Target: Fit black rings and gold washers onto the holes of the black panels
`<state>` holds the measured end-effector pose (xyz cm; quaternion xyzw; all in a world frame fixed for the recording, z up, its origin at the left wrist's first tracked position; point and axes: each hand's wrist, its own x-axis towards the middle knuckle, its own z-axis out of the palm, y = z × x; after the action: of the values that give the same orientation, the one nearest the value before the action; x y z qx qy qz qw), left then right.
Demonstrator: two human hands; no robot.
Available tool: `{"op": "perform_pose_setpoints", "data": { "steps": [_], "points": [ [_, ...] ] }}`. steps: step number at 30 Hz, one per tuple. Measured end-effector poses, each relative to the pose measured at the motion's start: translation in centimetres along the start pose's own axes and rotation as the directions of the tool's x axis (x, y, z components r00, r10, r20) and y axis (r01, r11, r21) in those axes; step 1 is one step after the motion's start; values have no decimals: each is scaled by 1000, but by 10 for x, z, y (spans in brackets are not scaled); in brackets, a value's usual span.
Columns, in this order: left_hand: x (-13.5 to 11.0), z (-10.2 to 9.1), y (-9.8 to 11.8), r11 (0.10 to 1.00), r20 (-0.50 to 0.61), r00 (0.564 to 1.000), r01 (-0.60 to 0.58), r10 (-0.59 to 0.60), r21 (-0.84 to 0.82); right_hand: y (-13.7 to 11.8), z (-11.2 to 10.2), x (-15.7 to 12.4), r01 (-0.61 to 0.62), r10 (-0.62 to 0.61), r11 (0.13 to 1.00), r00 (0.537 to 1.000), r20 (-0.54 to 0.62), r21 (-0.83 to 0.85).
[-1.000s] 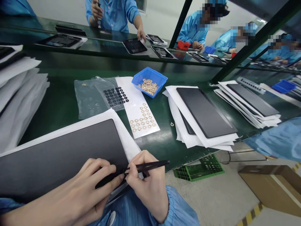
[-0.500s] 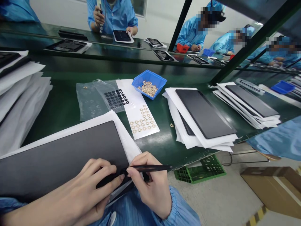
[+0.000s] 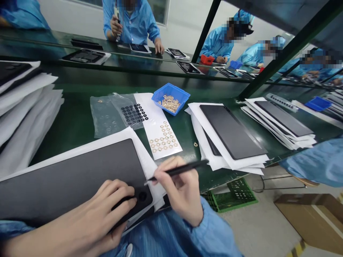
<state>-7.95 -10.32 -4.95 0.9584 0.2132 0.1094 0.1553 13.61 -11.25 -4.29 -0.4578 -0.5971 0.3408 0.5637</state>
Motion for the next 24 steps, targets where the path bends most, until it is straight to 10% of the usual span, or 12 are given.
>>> {"op": "perform_pose_setpoints", "data": {
  "steps": [8,14,19,24],
  "points": [
    [6,-9,7,995,69,997,36,-42,95,23,76,149,143,-101,984,937,334,-105],
    [8,-6,0,984,2,1000,-26,26,176,68,124,189,249,-93,918,892,443,-309],
    [10,13,-9,974,-106,991,-57,81,217,50,108,188,304,-132,895,880,457,-327],
    [11,-9,-16,995,-111,990,88,-81,56,24,54,161,262,-75,891,891,447,-372]
  ]
}}
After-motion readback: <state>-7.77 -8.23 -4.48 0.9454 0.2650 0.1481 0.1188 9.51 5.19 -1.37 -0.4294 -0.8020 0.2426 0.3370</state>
